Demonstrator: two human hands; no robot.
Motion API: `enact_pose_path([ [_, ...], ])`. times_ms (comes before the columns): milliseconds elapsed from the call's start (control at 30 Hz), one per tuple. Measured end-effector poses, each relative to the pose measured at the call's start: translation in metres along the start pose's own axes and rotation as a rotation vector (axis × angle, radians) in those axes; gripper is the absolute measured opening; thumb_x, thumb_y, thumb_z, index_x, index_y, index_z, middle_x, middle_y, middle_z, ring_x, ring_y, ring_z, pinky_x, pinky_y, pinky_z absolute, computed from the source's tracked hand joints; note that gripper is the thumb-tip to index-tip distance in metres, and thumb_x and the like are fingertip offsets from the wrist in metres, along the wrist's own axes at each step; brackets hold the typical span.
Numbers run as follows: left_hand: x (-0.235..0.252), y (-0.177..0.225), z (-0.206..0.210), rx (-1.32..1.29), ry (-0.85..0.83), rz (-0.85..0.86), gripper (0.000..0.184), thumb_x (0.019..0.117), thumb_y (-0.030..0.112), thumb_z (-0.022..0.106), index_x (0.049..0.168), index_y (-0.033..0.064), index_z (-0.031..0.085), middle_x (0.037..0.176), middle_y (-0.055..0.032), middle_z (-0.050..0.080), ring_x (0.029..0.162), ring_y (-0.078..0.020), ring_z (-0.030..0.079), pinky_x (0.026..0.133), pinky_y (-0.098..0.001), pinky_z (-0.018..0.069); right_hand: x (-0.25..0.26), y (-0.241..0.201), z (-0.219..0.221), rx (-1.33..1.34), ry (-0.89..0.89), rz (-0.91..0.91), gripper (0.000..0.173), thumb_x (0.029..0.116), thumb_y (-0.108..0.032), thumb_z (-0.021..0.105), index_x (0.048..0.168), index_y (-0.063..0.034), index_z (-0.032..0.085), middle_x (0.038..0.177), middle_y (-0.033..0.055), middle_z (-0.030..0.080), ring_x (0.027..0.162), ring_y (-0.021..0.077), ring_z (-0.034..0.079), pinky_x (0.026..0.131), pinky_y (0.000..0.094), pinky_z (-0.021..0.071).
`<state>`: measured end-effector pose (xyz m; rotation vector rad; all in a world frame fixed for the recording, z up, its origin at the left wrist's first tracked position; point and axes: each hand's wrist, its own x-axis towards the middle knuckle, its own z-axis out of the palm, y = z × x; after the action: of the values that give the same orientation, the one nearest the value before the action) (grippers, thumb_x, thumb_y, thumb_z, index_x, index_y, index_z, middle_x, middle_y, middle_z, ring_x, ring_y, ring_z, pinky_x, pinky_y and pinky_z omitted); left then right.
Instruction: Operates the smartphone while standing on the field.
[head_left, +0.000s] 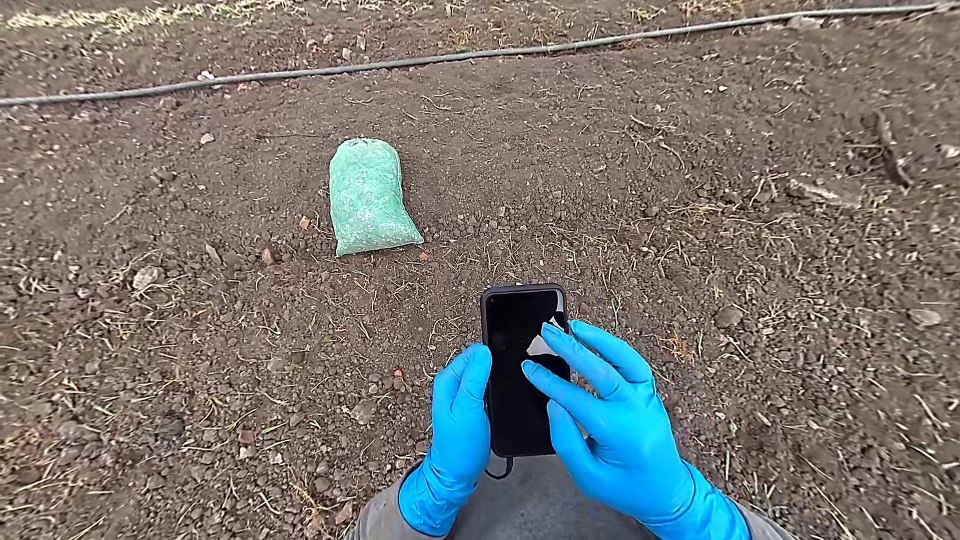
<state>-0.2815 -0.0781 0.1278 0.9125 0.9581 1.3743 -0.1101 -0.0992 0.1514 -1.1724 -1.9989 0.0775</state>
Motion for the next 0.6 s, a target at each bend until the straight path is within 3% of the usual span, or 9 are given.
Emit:
enact_pose_path([
  [200,0.002,-0.001,-0.003,-0.016,0.029,-0.021,0.044,0.1111,0.024,0.035,0.099,0.0019,0.071,0.086,-0.0140,0.073,0.081,-0.0205,0.074,0.078,-0.0390,0.0641,-0.014,-0.002,0.001,0.029,-0.098,-0.089,0.033,0.0967,-0.020,0.050,0.114,-0.0251,0.077,0.145,-0.0053,0.061,0.146,0.0224,0.042,0.121,0.0449,0.0275],
  [400,0.001,-0.002,-0.003,-0.021,0.029,-0.025,0.043,0.1106,0.027,0.038,0.098,0.0035,0.072,0.087,-0.0130,0.073,0.082,-0.0200,0.074,0.079,-0.0390,0.0637,-0.005,-0.002,-0.009,0.101,-0.032,-0.081,0.035,0.0982,-0.020,0.048,0.118,-0.0234,0.076,0.143,-0.0057,0.062,0.143,0.0204,0.045,0.119,0.0425,0.0332],
  [600,-0.001,-0.002,-0.001,0.001,0.016,-0.008,0.043,0.1105,0.028,0.040,0.096,0.0036,0.072,0.086,-0.0121,0.072,0.082,-0.0188,0.073,0.079,-0.0376,0.0631,0.006,-0.001,-0.003,-0.030,-0.031,-0.005,0.032,0.0967,-0.019,0.052,0.113,-0.0224,0.080,0.146,-0.0022,0.060,0.146,0.0257,0.041,0.118,0.0493,0.0332],
])
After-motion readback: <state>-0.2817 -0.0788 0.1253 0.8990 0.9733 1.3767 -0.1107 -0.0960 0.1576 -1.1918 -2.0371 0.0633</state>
